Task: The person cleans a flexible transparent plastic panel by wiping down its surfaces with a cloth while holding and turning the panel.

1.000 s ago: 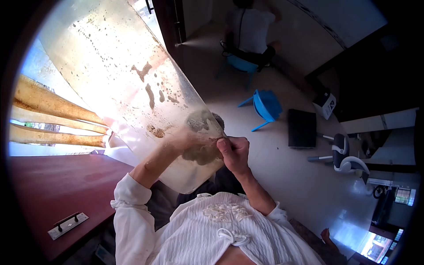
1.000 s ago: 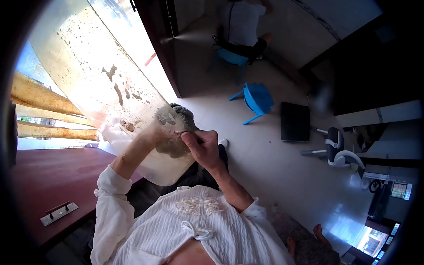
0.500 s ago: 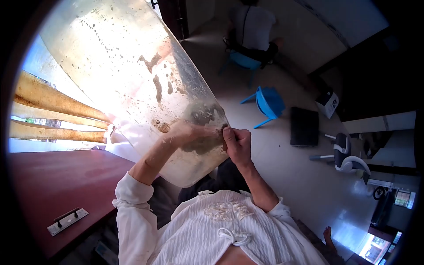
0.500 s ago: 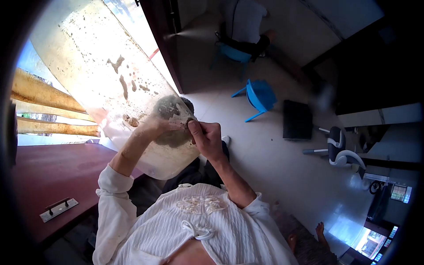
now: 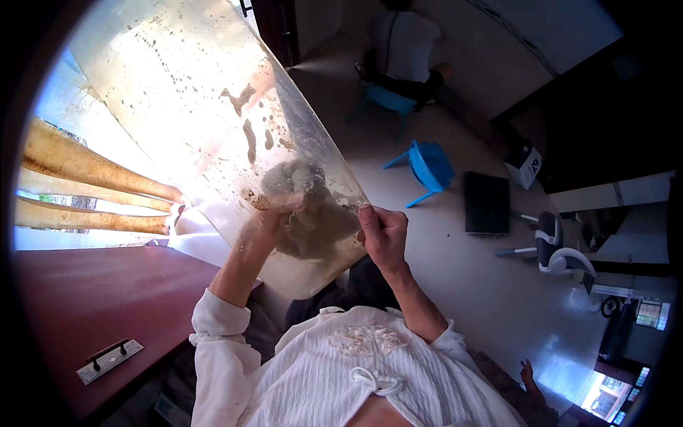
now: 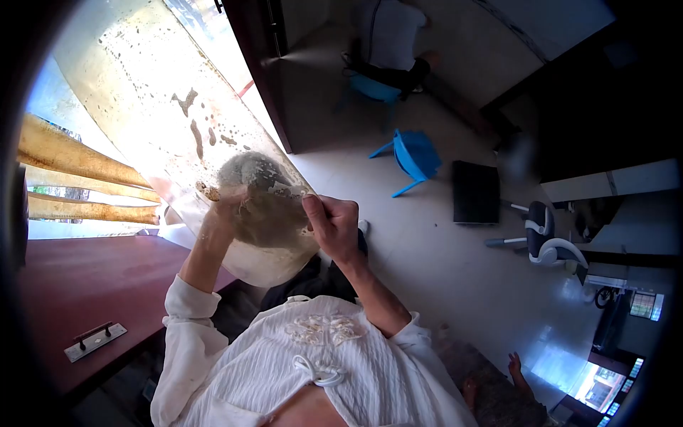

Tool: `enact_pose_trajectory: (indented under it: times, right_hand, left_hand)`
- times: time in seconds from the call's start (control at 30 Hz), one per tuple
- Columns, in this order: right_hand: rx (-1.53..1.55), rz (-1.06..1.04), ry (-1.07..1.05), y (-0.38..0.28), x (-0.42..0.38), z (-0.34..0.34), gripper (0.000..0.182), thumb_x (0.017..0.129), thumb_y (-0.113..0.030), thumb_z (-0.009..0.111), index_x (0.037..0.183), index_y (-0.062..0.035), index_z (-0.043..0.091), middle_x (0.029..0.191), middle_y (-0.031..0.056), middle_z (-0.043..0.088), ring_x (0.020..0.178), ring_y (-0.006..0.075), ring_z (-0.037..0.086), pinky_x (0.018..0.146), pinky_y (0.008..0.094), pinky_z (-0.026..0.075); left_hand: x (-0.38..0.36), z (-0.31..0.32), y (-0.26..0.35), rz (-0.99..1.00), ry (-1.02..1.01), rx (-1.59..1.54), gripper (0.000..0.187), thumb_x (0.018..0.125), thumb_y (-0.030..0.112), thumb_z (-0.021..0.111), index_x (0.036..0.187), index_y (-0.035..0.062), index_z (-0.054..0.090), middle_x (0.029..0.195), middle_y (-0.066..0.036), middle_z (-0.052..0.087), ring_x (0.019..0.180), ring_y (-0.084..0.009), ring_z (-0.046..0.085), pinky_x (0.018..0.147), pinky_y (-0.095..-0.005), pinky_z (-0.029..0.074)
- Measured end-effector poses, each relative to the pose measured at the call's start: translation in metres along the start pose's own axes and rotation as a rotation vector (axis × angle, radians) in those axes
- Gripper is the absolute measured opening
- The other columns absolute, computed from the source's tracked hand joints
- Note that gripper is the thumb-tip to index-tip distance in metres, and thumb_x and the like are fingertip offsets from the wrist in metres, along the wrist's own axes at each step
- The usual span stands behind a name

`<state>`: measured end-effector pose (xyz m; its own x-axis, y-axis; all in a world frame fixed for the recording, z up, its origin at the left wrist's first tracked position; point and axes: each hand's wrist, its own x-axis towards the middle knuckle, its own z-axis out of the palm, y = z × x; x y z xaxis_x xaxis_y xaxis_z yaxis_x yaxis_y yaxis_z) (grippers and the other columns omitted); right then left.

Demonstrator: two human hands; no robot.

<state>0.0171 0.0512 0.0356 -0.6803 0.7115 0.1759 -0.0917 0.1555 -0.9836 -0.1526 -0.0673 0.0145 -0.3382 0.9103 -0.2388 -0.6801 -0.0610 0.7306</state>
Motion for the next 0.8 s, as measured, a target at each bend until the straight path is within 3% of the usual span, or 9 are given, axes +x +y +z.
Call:
enact_pose_trajectory:
  times: [0.07,0.17,0.2,0.3,0.4,0.47,0.53,0.67,0.8]
  right_hand:
    - [0.015,0.017,-0.003,0.002,0.000,0.002,0.043,0.089,-0.026,0.057,0.055,0.0000,0.052,0.043,-0.0022,0.041,0.043,0.0034,0.036,0.040,0.0234,0.029]
    - [0.052,0.064,-0.062,0.005,-0.001,0.001,0.039,0.085,-0.025,0.064,0.057,0.0005,0.056,0.044,-0.0028,0.045,0.044,0.0022,0.038,0.040,0.0225,0.030]
    - [0.042,0.043,-0.074,0.005,-0.002,0.001,0.037,0.082,-0.025,0.067,0.056,0.0008,0.057,0.044,-0.0031,0.046,0.045,0.0019,0.038,0.040,0.0223,0.030]
    - [0.000,0.048,-0.054,0.005,-0.006,0.007,0.035,0.075,-0.022,0.073,0.054,0.0016,0.057,0.046,-0.0033,0.049,0.046,0.0012,0.039,0.040,0.0213,0.030]
    - [0.029,0.070,-0.008,0.006,-0.004,0.009,0.034,0.076,-0.021,0.072,0.055,0.0010,0.058,0.045,-0.0043,0.047,0.046,0.0012,0.037,0.040,0.0212,0.029]
    - [0.024,0.022,-0.031,0.012,-0.002,0.009,0.024,0.078,-0.020,0.070,0.068,0.0006,0.064,0.046,-0.0067,0.044,0.046,0.0000,0.035,0.040,0.0198,0.026]
    - [0.074,0.027,-0.033,0.008,-0.001,0.011,0.017,0.080,-0.017,0.067,0.079,-0.0001,0.065,0.048,-0.0084,0.043,0.047,-0.0009,0.033,0.041,0.0188,0.025]
    - [0.187,0.077,-0.191,-0.008,0.004,0.004,0.026,0.083,-0.010,0.061,0.109,-0.0026,0.062,0.054,-0.0120,0.040,0.048,-0.0030,0.029,0.043,0.0157,0.023]
    - [0.269,0.134,-0.339,0.000,0.002,0.000,0.029,0.083,-0.007,0.061,0.111,-0.0036,0.062,0.055,-0.0118,0.041,0.047,-0.0021,0.028,0.044,0.0158,0.022]
  left_hand:
    - [0.008,-0.010,0.003,-0.048,-0.134,0.099,0.038,0.076,0.010,0.068,0.110,-0.0004,0.056,0.100,-0.008,0.060,0.093,-0.0140,0.057,0.081,-0.0276,0.047]
    - [0.009,0.024,0.001,-0.200,-0.028,0.211,0.041,0.074,0.008,0.070,0.111,-0.0001,0.054,0.097,-0.007,0.059,0.092,-0.0132,0.056,0.080,-0.0278,0.047]
    - [0.011,0.033,-0.003,-0.105,-0.097,0.138,0.046,0.071,0.007,0.073,0.112,-0.0001,0.052,0.096,-0.006,0.059,0.090,-0.0139,0.056,0.078,-0.0284,0.047]
    - [0.020,0.040,-0.010,0.203,-0.222,0.713,0.038,0.073,0.015,0.072,0.103,-0.0011,0.056,0.096,-0.010,0.060,0.087,-0.0177,0.058,0.077,-0.0314,0.048]
    - [0.017,0.041,-0.008,0.121,-0.277,0.438,0.033,0.077,0.016,0.067,0.102,-0.0019,0.057,0.100,-0.010,0.060,0.091,-0.0202,0.058,0.079,-0.0325,0.047]
    - [0.013,0.034,-0.011,0.199,-0.244,0.500,0.032,0.078,0.016,0.064,0.104,-0.0018,0.056,0.102,-0.011,0.060,0.093,-0.0205,0.057,0.081,-0.0330,0.046]
    - [0.005,0.029,-0.011,-0.063,-0.035,0.047,0.032,0.079,0.013,0.058,0.108,-0.0019,0.055,0.105,-0.012,0.059,0.097,-0.0200,0.056,0.085,-0.0336,0.046]
    - [-0.007,0.002,0.001,-0.050,0.048,-0.091,0.037,0.080,0.024,0.060,0.109,0.0016,0.056,0.096,-0.008,0.061,0.084,-0.0184,0.059,0.076,-0.0295,0.047]
    - [-0.014,-0.007,-0.004,-0.031,0.237,0.087,0.036,0.079,0.026,0.062,0.107,0.0039,0.057,0.091,-0.007,0.061,0.081,-0.0178,0.059,0.073,-0.0297,0.048]
